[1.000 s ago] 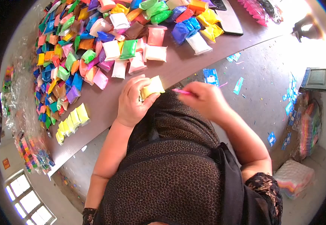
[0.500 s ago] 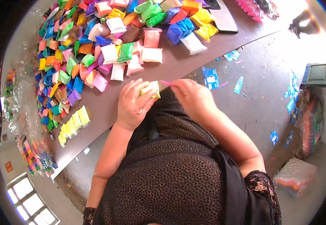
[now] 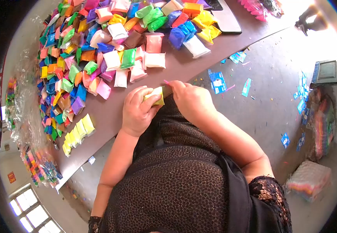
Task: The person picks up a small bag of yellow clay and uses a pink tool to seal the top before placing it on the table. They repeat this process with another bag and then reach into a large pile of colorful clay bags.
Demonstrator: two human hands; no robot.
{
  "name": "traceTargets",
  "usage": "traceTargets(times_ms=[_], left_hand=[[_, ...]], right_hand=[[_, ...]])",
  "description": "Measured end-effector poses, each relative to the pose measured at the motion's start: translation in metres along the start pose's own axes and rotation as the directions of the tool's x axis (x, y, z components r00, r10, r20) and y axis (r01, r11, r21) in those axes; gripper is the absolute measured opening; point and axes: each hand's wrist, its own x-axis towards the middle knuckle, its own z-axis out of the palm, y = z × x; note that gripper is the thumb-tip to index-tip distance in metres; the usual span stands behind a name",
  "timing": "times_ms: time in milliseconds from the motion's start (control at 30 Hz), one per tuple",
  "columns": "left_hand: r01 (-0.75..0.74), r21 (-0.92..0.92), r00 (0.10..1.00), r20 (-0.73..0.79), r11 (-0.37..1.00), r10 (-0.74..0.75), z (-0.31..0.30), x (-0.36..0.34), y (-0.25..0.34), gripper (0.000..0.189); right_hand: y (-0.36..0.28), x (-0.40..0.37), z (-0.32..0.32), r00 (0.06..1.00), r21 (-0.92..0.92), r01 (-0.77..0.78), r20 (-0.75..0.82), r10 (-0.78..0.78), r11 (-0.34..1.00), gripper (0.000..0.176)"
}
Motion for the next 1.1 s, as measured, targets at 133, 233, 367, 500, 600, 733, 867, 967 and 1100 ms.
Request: traceTargets(times_ms=[133, 233, 367, 500, 600, 733, 867, 967, 1100], left_hand=[[-0.001, 0.004, 1.0, -0.024, 1.0, 0.001, 0.003, -0.003, -0.003, 0.05], [0.011, -0.003, 1.0, -0.025, 1.0, -0.011, 0.005, -0.002, -0.002, 0.05], [0.023, -0.028, 1.0, -0.021, 0.999, -0.024, 0.0, -0.004, -0.001, 0.048], [0.282, -0.448, 0.938, -0.058, 0.848, -0.343, -0.009, -0.002, 0.005, 0.037], [0.399, -0.757, 0.844, 0.082, 0.517, -0.53, -0.014, -0.004, 0.015, 0.031], [0.386, -0.918, 0.792, 0.278, 0.093, -0.544, -0.016, -0.001, 0.021, 0.034], [0.428, -0.901, 0.697, 0.378, -0.07, -0.609, -0.02, -0.006, 0.024, 0.035], [0.433, -0.874, 0.612, 0.464, -0.219, -0.64, -0.027, -0.01, 0.02, 0.034], [0.48, -0.872, 0.673, 0.298, 0.094, -0.677, -0.031, -0.016, 0.011, 0.032]], right_hand=[[-0.005, -0.002, -0.001, 0.999, 0.015, 0.025, 0.032, -0.025, 1.0, 0.016], [0.005, 0.002, -0.001, 0.999, -0.011, 0.02, 0.041, -0.019, 1.0, 0.016], [0.008, 0.005, -0.013, 1.0, 0.097, -0.01, 0.001, 0.01, 0.995, 0.021], [0.008, 0.006, -0.014, 0.957, 0.642, -0.291, 0.187, 0.223, 0.71, 0.028], [-0.003, 0.005, -0.011, 0.933, 0.872, -0.345, 0.279, 0.226, 0.347, 0.029], [-0.012, 0.008, 0.005, 0.947, 0.933, -0.313, 0.291, 0.138, 0.178, 0.021], [-0.016, 0.008, 0.01, 0.873, 0.913, -0.381, 0.305, 0.38, 0.144, 0.012], [0.014, 0.002, -0.006, 0.85, 0.795, -0.486, 0.332, 0.41, 0.364, 0.018], [0.072, -0.029, -0.024, 0.904, 0.287, -0.419, 0.218, 0.367, 0.862, 0.026]])
